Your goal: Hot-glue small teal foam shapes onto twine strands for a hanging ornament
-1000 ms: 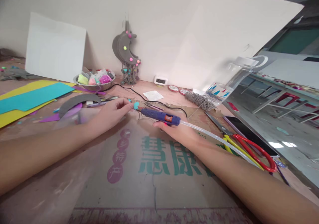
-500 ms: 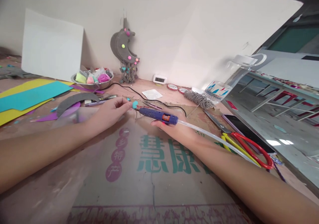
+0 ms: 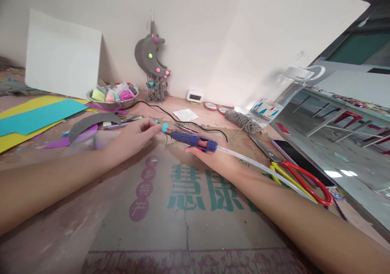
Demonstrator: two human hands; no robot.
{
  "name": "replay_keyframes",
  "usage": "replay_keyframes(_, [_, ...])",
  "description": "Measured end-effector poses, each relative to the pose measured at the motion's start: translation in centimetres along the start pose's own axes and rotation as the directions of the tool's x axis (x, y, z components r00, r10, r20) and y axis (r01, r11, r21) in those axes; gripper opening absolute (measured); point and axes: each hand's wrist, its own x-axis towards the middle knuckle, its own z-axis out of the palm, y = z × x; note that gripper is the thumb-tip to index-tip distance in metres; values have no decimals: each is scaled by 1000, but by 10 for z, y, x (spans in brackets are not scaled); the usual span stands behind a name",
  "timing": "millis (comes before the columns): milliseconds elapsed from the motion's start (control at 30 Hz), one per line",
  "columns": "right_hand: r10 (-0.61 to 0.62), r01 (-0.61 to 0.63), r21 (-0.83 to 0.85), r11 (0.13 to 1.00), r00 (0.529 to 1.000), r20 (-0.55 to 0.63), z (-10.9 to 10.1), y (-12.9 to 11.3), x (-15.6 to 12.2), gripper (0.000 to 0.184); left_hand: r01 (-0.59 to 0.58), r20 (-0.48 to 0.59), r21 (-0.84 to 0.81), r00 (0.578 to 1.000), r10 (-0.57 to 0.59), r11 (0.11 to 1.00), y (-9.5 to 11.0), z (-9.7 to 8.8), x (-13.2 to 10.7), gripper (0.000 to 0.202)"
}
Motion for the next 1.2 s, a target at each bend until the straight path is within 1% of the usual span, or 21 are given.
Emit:
replay_keyframes(167, [-11,11,1,1000,1000,23,-1,-1,0,28,0,1,-5,1000,0,1000,-1,0,0,23])
replay_keyframes(300, [-28,28,-15,999,1000,7,0,-4,0,28,-1,2,-3,1000,1,1000,-1,0,0,23])
replay_keyframes(500, [-17,17,6,1000,1000,11,0,-4,0,28,-18,8,-4,1000,18,1000,-3,0,1,23])
replay_keyframes(1000, [12,-12,35,999,1000,11,-2,-3,-1,23,-16,10,-4,1000,16,1000,-2,0,-1,23])
replay_keyframes(1100, [11,-12,43,999,1000,14,-2,-6,-1,23,-17,11,-7,1000,17,1000,-3,0,-1,23])
replay_keyframes(1200, [6,-6,49,999,1000,-13,0,-8,-1,26,-14,14,-7,1000,14,1000,-4,0,-1,24])
